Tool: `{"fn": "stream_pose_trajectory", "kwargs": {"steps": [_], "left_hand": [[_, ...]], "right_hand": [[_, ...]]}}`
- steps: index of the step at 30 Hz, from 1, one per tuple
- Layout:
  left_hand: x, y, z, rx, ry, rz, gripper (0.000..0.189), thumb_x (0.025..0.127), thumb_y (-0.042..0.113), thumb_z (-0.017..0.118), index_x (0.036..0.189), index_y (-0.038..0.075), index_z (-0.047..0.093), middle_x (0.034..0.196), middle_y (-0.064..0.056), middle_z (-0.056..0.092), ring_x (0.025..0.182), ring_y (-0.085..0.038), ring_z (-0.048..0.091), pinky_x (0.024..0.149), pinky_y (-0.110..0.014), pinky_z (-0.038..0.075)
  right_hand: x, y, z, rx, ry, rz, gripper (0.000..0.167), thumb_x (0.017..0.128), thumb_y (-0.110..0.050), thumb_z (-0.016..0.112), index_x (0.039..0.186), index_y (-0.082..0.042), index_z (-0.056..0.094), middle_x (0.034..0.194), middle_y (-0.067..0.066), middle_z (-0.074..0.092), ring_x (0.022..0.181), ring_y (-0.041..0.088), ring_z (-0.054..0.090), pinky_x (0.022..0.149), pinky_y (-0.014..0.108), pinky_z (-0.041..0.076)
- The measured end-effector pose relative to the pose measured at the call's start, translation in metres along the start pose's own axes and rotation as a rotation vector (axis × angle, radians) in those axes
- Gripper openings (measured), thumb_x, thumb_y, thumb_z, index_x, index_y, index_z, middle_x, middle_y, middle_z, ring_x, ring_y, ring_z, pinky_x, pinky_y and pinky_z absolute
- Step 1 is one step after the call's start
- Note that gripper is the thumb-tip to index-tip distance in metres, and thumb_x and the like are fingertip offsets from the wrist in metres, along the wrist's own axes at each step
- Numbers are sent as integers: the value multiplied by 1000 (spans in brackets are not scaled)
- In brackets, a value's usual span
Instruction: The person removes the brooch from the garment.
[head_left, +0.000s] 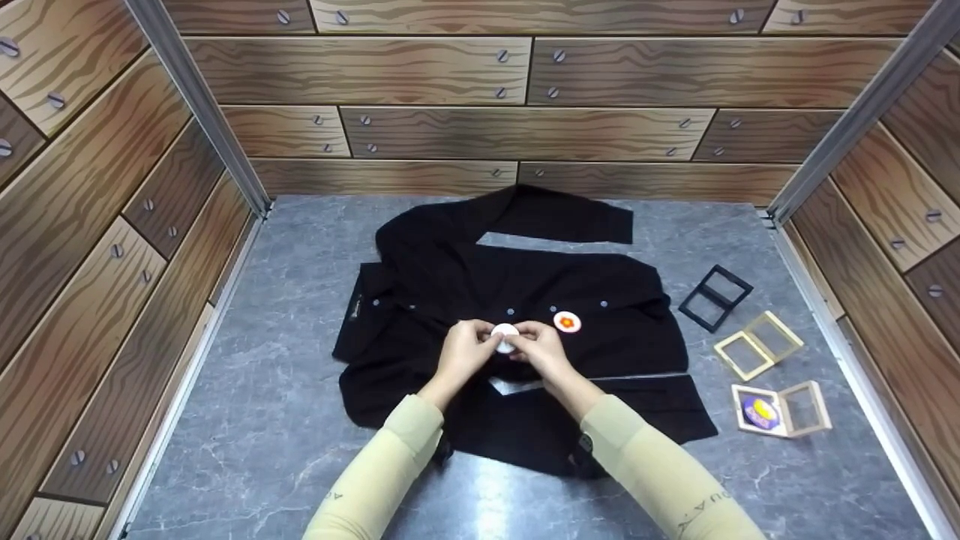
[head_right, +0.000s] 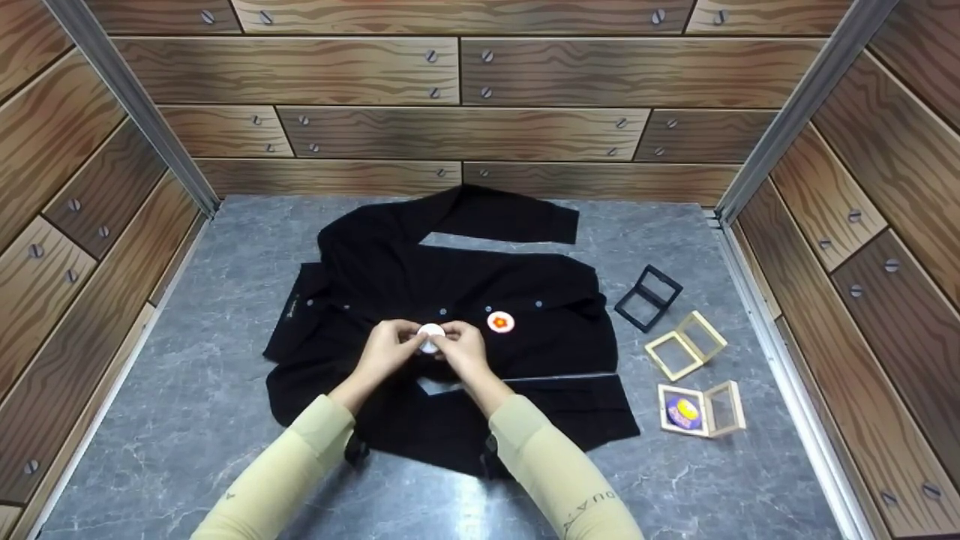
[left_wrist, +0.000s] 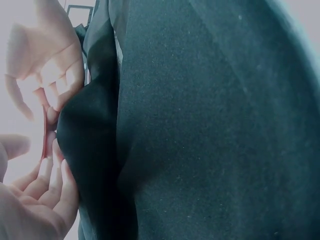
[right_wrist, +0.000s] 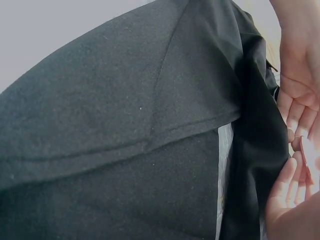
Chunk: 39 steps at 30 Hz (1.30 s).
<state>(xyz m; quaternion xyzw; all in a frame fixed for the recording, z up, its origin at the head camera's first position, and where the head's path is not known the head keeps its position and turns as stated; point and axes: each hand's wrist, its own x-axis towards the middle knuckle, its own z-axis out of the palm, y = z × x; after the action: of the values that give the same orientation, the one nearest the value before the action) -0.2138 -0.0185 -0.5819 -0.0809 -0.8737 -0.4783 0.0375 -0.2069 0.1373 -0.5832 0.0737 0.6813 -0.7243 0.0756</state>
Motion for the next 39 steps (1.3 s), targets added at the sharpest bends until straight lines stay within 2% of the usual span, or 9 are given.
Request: {"fn": "stream_pose_trajectory", "kwargs": {"steps": [6, 11, 17, 27, 35, 39], "left_hand": [[-1, -1, -1, -15, -11, 15, 18, 91, 10, 79, 99, -5, 81, 85, -15, 81, 73, -17, 72, 68, -25, 57], [-1, -2, -1, -16, -19, 18, 16, 90, 9, 79, 99, -5, 81, 82, -14, 81, 69, -18, 74, 66, -23, 56], [-1, -2, -2, 2, -26, 1, 16, 90, 10, 81, 99, -4, 81, 85, -13, 82, 72, -21, 76, 68, -25, 58], [-1, -2, -2, 29, -15, 7, 15, 88, 9, 83, 97, -4, 81, 88, -13, 82, 77, -20, 74, 70, -27, 59], [0, -4, -1, -13, -32, -18, 17, 88, 7, 82, 98, -6, 80, 86, -15, 81, 71, -19, 75, 66, -23, 58], [0, -4, -1, 2, -28, -14, 17, 89, 8, 81, 98, -6, 80, 85, -15, 81, 71, -18, 74, 66, -23, 58]], "right_hand": [[0, 1, 1, 6, 16, 19, 18, 91, 6, 65, 106, 16, 65, 74, -2, 70, 61, 6, 63, 58, 16, 55], [0, 3, 2, 3, 21, 22, 15, 91, 6, 65, 104, 13, 65, 74, -2, 69, 60, 5, 63, 57, 16, 55], [0, 4, 2, -5, 6, 24, 12, 91, 6, 64, 101, 12, 65, 73, -4, 69, 61, 4, 63, 58, 15, 55], [0, 5, 1, 12, -12, 20, 10, 91, 7, 64, 100, 11, 65, 74, -3, 69, 62, 4, 64, 59, 15, 56], [0, 4, 2, 18, -4, 52, 8, 92, 5, 64, 98, 9, 65, 73, -2, 69, 62, 5, 63, 58, 16, 55], [2, 7, 0, 17, -22, 36, 8, 90, 1, 65, 96, 7, 66, 73, -2, 68, 62, 5, 63, 58, 16, 55]]}}
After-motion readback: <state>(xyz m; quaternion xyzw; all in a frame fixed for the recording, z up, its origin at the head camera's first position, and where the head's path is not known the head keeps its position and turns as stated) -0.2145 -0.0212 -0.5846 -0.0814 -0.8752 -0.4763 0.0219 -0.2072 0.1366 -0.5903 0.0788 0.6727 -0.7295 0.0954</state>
